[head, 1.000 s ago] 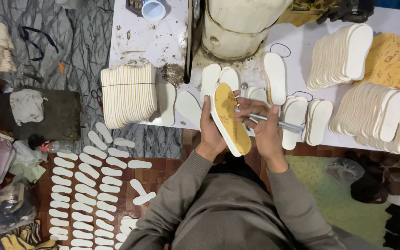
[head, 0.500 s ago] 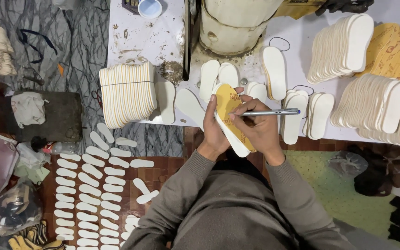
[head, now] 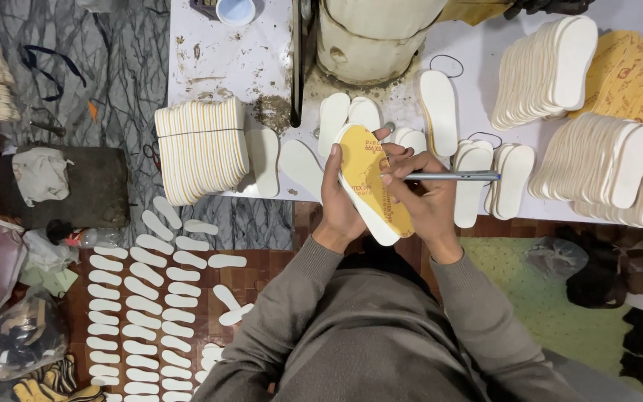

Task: The person is writing labels on shoe insoles using a marker and organizing them into stacks on a workbench.

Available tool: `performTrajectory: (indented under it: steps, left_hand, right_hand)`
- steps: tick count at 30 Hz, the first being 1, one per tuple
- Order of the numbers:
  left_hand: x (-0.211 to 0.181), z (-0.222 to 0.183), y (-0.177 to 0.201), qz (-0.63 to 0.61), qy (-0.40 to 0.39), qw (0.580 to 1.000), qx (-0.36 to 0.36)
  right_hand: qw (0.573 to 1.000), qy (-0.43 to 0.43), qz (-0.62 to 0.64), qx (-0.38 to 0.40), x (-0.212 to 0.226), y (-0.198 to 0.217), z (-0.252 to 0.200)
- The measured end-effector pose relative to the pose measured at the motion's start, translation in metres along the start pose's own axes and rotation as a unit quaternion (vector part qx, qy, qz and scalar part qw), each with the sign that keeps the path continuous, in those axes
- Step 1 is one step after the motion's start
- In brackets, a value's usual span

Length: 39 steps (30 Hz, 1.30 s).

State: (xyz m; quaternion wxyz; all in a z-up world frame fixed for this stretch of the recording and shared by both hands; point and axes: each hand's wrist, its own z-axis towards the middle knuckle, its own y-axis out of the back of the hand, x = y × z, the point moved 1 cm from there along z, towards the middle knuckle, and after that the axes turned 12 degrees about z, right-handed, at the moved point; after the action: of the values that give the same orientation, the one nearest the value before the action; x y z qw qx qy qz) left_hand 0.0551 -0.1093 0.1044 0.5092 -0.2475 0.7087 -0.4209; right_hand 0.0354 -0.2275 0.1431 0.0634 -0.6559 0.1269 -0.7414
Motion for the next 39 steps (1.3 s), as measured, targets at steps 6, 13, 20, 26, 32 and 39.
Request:
performTrajectory:
  steps: [6,13,20,26,32,39]
  left_hand:
    - [-0.006,-0.001,-0.009,-0.001,0.002,1.000,0.005]
    - [-0.007,-0.001,-0.007,0.016,-0.003,1.000,-0.001]
    - [-0.001,0.003,0.010,0.112,0.018,0.979,-0.171]
    - [0.009,-0.001,0.016,0.060,0.055,0.984,-0.161]
    - [0.005,-0.008,0.007,-0.034,0.090,0.990,-0.104]
    - [-0.002,-0.010,-0.001,-0.031,0.050,0.991,-0.118]
  right_hand:
    - [0.997,0.022,-0.079,0.006,0.008,-0.006,0.002]
    - [0.997,0.027,-0.062,0.022,-0.004,0.004,0.001]
    - [0.997,0.059,-0.020,-0.037,0.014,0.004,-0.008]
    - [0.997,0.031,-0.075,0.000,0.002,-0.005,-0.015]
    - [0.994,0.011,-0.108,-0.003,-0.001,-0.006,-0.018]
    - [0.966,0.097,-0.237,0.021,0.002,-0.009,-0.023]
